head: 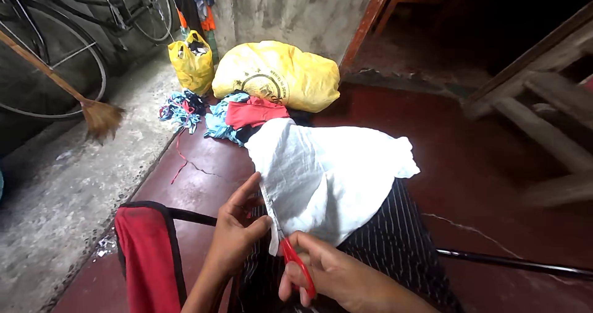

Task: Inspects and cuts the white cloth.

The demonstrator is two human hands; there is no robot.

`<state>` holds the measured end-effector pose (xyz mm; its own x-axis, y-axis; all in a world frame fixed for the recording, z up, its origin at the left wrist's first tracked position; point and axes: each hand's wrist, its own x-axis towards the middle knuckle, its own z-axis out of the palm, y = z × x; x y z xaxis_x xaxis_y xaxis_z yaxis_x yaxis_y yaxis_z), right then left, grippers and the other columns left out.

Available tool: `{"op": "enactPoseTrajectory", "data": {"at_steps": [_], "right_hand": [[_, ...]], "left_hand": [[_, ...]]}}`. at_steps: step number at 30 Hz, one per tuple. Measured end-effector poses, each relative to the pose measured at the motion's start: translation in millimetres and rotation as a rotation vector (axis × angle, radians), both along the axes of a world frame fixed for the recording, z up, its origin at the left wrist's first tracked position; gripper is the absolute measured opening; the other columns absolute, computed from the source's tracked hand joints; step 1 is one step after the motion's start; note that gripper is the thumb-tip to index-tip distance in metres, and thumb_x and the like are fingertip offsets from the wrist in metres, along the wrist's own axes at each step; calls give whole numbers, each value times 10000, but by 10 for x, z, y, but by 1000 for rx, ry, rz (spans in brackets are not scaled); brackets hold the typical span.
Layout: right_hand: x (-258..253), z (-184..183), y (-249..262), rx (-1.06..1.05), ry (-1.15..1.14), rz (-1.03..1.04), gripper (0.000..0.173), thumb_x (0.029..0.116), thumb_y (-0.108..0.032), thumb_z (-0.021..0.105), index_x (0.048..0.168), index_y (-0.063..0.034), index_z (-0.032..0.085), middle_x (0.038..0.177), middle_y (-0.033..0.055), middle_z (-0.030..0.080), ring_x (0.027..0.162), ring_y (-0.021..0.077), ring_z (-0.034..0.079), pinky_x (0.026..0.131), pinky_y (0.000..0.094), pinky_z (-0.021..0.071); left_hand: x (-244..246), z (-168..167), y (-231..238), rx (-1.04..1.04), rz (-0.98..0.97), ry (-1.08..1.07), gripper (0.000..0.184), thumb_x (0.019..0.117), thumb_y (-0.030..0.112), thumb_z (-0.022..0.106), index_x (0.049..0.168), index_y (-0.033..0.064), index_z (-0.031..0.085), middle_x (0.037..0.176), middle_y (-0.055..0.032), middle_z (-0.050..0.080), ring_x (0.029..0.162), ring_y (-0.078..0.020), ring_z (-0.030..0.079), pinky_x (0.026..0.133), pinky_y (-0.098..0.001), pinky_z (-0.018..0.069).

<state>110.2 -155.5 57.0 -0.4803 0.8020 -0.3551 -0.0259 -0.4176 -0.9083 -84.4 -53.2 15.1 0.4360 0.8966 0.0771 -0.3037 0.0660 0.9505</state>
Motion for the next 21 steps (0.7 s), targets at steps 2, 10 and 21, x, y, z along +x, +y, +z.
{"op": "enactPoseTrajectory", "data": {"at_steps": [2, 10, 21], "right_hand": [[4, -8, -10, -22, 31, -8, 425, 1027, -384, 602, 1298, -89, 460, 962, 52, 703, 777, 115, 671, 696, 270, 554], [-100, -70, 56, -33, 47, -95, 413, 1028, -372, 596, 1309, -103, 459, 958, 56, 683, 775, 142, 680, 698, 296, 581], [-239, -123, -11, -21, 100, -258, 297, 1033, -250, 597, 1244, -86, 468, 851, 42, 658, 732, 168, 689, 686, 342, 612]], "left_hand": [[-1, 7, -3, -14, -2, -4, 760, 793, -59, 727, 1499, 140, 526, 1425, -151, 571, 1133, -291, 658, 909, -414, 598], [15, 20, -8, -15, -29, 5, 752, 792, -58, 729, 1496, 101, 518, 1441, -154, 564, 1197, -291, 634, 963, -414, 576], [90, -44, -57, -44, 22, -37, 738, 810, -44, 733, 1499, 104, 515, 1359, -178, 610, 1122, -287, 661, 924, -400, 586]]}}
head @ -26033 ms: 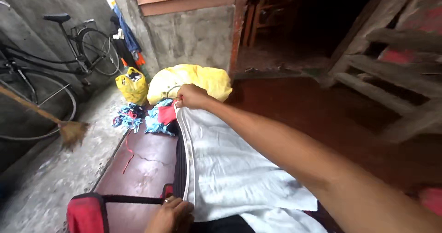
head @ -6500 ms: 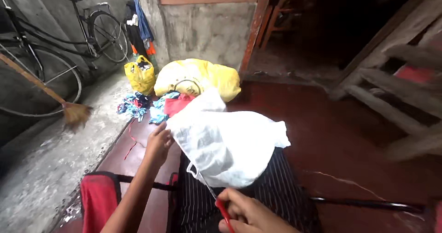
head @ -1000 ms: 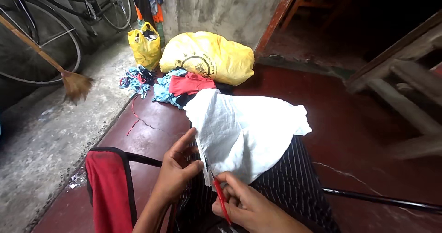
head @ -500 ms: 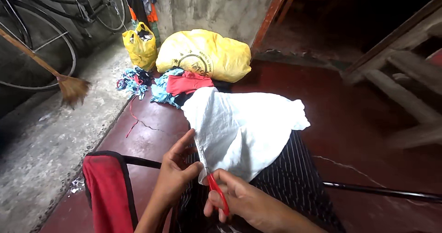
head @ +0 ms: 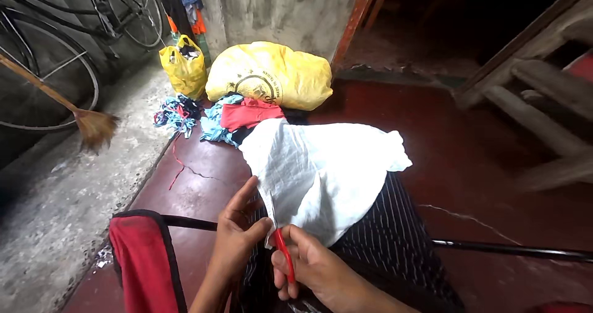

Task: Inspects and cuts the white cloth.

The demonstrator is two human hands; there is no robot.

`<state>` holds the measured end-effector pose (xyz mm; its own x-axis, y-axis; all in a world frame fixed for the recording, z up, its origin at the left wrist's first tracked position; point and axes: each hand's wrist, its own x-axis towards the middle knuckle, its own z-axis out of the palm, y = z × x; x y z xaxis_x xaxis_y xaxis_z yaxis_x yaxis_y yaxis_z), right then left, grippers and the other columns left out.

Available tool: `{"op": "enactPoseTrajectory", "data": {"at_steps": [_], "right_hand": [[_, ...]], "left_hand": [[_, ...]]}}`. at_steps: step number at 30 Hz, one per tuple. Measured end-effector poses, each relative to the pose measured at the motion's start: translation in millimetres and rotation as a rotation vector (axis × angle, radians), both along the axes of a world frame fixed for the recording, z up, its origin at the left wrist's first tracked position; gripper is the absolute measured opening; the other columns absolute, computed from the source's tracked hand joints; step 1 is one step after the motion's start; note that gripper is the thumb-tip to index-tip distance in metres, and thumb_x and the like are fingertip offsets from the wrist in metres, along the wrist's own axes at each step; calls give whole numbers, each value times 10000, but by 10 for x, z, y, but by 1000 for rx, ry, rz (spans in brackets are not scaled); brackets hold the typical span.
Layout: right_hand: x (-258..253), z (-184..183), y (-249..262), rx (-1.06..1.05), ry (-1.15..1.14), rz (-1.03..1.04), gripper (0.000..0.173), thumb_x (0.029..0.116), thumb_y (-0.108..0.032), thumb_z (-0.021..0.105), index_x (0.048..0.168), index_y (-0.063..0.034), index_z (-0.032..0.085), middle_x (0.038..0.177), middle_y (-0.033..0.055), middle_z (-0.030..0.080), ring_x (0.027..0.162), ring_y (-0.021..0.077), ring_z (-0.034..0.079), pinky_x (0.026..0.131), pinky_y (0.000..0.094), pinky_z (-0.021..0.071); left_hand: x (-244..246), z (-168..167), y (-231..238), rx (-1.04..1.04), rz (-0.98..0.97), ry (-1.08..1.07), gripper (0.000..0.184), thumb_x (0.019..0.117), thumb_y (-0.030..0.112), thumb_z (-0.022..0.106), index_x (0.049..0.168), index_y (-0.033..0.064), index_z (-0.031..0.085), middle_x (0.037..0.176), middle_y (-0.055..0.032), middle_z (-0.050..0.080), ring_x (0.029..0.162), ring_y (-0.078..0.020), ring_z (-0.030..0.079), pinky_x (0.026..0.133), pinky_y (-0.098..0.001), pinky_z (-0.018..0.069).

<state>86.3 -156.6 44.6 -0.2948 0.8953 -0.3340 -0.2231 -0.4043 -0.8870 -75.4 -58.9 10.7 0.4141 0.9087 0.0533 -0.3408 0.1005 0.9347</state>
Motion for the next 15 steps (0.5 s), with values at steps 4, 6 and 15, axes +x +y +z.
{"op": "enactPoseTrajectory", "data": {"at_steps": [4, 6, 15], "right_hand": [[-15, -30, -22, 29, -158, -24, 386, 998, -287, 659, 1270, -86, 473, 848, 29, 666, 714, 145, 683, 654, 317, 598], [-12, -73, -21, 58, -241, -31, 409, 987, -314, 672, 1275, -90, 487, 859, 27, 672, 708, 137, 678, 635, 304, 587], [24, -119, 8, 62, -359, 40, 445, 979, -358, 672, 1297, -100, 498, 863, 30, 666, 719, 144, 673, 648, 315, 580]], "left_hand": [[93, 14, -12, -172, 91, -130, 511, 927, -25, 630, 1428, 51, 570, 1243, -190, 651, 971, -236, 700, 842, -370, 610], [130, 40, 4, -254, 162, -154, 434, 935, -51, 616, 1364, 15, 610, 1159, -193, 678, 920, -228, 706, 831, -366, 611], [191, -23, 60, -396, 250, -155, 313, 910, -103, 637, 1209, -11, 660, 986, -176, 685, 823, -220, 697, 772, -372, 619]]}}
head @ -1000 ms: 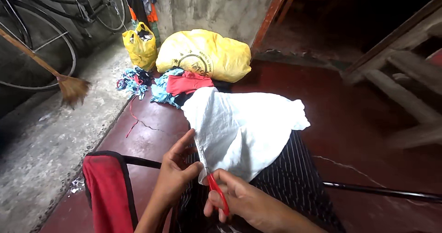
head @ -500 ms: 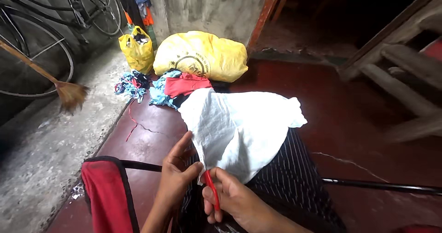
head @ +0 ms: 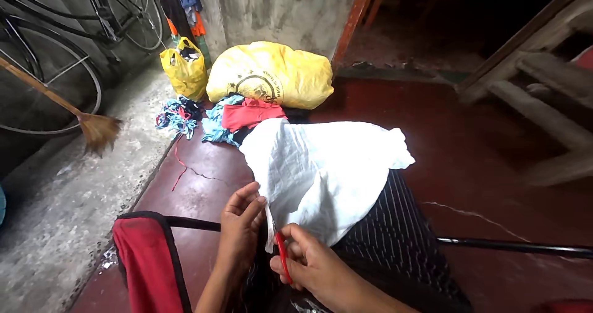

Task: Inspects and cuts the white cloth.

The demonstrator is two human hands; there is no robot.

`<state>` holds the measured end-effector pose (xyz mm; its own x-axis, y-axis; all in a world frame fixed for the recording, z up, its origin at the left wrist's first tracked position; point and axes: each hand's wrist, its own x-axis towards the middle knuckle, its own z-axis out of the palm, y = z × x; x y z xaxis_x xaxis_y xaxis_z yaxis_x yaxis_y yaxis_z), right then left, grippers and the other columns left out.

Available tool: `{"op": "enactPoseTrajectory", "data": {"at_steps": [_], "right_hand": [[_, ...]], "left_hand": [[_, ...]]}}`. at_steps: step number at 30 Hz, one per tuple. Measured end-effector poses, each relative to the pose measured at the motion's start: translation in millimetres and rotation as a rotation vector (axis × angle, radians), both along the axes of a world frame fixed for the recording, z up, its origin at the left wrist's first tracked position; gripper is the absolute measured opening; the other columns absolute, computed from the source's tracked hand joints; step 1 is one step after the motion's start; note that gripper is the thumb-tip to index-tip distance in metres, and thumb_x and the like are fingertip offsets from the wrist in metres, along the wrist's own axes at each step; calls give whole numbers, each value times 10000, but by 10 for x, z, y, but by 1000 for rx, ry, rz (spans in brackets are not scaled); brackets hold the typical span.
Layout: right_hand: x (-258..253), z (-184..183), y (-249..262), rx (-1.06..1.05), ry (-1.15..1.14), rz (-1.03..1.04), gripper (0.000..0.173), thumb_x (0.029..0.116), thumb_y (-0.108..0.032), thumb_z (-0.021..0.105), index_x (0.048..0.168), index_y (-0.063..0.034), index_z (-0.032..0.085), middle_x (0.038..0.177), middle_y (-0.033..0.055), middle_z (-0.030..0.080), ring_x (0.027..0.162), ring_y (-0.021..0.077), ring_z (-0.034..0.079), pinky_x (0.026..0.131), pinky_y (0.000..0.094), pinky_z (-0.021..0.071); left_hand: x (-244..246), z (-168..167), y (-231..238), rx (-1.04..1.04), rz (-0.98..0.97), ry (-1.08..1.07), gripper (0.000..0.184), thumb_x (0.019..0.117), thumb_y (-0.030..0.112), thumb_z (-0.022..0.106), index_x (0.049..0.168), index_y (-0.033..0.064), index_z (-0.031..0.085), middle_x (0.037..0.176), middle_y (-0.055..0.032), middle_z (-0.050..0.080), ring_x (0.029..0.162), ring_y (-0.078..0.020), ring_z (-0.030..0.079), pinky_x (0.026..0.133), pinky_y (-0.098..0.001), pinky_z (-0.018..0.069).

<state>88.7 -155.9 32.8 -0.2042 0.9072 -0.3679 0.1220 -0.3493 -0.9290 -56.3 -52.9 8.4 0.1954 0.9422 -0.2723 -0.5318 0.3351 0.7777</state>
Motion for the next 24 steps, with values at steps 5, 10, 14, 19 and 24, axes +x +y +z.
{"op": "enactPoseTrajectory", "data": {"at_steps": [5, 10, 14, 19, 24], "right_hand": [[38, 23, -5, -45, 27, 64, 434, 983, -356, 669, 1293, -101, 501, 864, 33, 669, 718, 134, 668, 649, 301, 567], [53, 27, -6, -34, 29, 94, 429, 982, -348, 673, 1293, -105, 506, 850, 19, 665, 708, 119, 661, 647, 288, 563], [60, 25, -2, -35, 27, 102, 445, 979, -351, 678, 1302, -101, 501, 850, 23, 663, 707, 123, 661, 651, 291, 566], [57, 15, -5, -36, 32, 96, 456, 971, -332, 685, 1313, -93, 500, 855, 29, 664, 710, 130, 663, 659, 304, 570], [60, 9, -7, -38, 42, 99, 453, 973, -344, 684, 1307, -95, 504, 849, 28, 659, 701, 128, 655, 652, 299, 564]], "left_hand": [[-31, -79, 72, 43, -77, 5, 440, 901, -118, 522, 1288, 47, 650, 1038, -161, 664, 821, -200, 678, 750, -355, 605], [-61, -114, 128, 180, -140, 21, 489, 900, -62, 496, 1351, 57, 643, 1175, -187, 672, 903, -192, 682, 785, -335, 584], [-57, -115, 136, 102, -104, -58, 344, 981, 7, 540, 1301, 34, 667, 1186, -199, 680, 919, -217, 708, 819, -354, 603], [-42, -127, 135, 16, -33, -85, 336, 908, -98, 640, 1209, 41, 696, 980, -144, 687, 808, -199, 699, 745, -365, 625], [-29, -101, 138, 9, -21, -56, 574, 906, -125, 622, 1425, 109, 549, 1007, -162, 676, 828, -218, 701, 768, -388, 619]]}}
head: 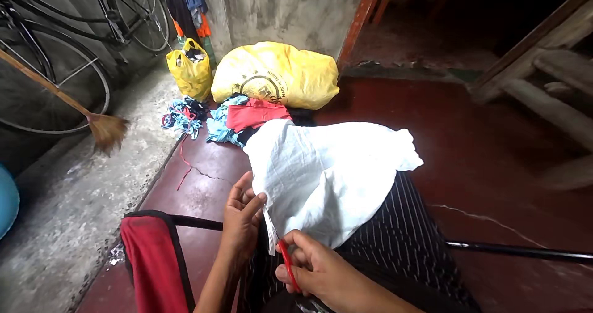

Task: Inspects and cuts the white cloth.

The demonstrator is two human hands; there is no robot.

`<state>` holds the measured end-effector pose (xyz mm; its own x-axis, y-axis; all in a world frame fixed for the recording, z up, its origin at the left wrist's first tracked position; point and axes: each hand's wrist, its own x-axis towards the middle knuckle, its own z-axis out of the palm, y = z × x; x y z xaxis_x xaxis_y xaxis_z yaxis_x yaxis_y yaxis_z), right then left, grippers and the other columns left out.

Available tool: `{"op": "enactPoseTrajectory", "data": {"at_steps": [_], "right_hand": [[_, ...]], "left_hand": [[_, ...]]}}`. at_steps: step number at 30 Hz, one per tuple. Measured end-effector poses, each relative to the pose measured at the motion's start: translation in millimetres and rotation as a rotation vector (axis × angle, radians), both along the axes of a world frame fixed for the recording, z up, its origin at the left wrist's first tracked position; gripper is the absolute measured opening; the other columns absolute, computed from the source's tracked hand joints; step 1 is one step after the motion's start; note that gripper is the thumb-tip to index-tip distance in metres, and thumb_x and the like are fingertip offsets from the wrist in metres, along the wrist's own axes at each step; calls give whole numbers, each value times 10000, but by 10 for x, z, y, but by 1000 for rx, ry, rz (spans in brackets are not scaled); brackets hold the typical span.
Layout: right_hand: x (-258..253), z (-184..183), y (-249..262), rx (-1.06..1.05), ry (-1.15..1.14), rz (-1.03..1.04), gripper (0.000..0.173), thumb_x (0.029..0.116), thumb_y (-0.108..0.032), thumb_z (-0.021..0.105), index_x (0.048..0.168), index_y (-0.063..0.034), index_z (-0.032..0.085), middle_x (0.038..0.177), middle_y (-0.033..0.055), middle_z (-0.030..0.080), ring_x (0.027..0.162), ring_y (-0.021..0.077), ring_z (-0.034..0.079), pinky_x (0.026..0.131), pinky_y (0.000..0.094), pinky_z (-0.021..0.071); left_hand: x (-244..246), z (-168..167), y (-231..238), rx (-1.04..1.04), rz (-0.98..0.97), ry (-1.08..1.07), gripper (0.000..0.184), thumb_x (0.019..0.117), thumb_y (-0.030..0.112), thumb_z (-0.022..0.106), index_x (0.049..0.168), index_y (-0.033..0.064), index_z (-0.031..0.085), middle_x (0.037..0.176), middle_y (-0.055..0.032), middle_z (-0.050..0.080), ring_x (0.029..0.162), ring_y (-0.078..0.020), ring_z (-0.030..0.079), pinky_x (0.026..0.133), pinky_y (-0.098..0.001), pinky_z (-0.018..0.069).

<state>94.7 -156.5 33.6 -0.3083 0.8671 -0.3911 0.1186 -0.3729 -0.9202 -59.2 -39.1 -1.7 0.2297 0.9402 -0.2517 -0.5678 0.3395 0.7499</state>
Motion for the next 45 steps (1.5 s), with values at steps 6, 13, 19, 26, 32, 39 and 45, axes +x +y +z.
{"op": "enactPoseTrajectory", "data": {"at_steps": [6, 13, 19, 26, 32, 39, 45], "right_hand": [[0, -4, -1, -1, -3, 6, 452, 975, -346, 682, 1305, -93, 504, 844, 28, 659, 700, 130, 658, 654, 301, 568], [9, -11, -4, 6, 6, 12, 453, 975, -350, 685, 1304, -96, 506, 842, 23, 664, 702, 123, 661, 660, 297, 569], [12, -27, -8, 4, 10, 13, 452, 976, -354, 684, 1303, -98, 505, 839, 24, 663, 703, 125, 660, 665, 300, 568], [27, 17, 3, -22, 39, 4, 449, 983, -345, 673, 1305, -91, 491, 858, 26, 668, 718, 126, 665, 664, 297, 567], [61, 31, 0, -52, 151, 16, 420, 991, -326, 667, 1293, -96, 485, 887, 24, 682, 764, 124, 680, 684, 289, 570], [118, 23, 19, -81, 305, 53, 368, 1009, -297, 639, 1283, -104, 488, 895, 25, 681, 776, 107, 668, 706, 268, 556], [122, 9, 92, -59, 302, 60, 398, 1015, -336, 620, 1300, -93, 484, 922, 47, 686, 799, 135, 678, 716, 293, 568]], "left_hand": [[-11, -14, -1, -5, 7, 0, 659, 894, -133, 636, 1481, 123, 484, 899, -158, 658, 752, -213, 688, 741, -385, 619], [-14, -16, -2, -16, 12, 36, 626, 892, -139, 631, 1463, 75, 491, 829, -145, 647, 703, -202, 677, 707, -370, 619], [-25, -15, -15, -32, 2, 50, 559, 907, -117, 635, 1429, 54, 533, 895, -180, 674, 750, -226, 697, 720, -373, 623], [-85, 30, -72, 187, -68, 152, 424, 888, -66, 655, 1299, 39, 656, 1016, -148, 686, 817, -174, 681, 748, -316, 601], [-158, 46, -82, 286, -131, 218, 528, 817, -100, 712, 1321, 50, 658, 1090, -180, 693, 897, -218, 693, 807, -354, 603], [-249, 104, -57, 302, -232, 235, 540, 823, -51, 728, 1344, 72, 658, 1099, -188, 697, 912, -219, 694, 802, -346, 600], [-255, 110, -63, 260, -263, 157, 604, 808, -71, 739, 1384, 71, 621, 1135, -197, 684, 932, -224, 695, 821, -361, 602]]}}
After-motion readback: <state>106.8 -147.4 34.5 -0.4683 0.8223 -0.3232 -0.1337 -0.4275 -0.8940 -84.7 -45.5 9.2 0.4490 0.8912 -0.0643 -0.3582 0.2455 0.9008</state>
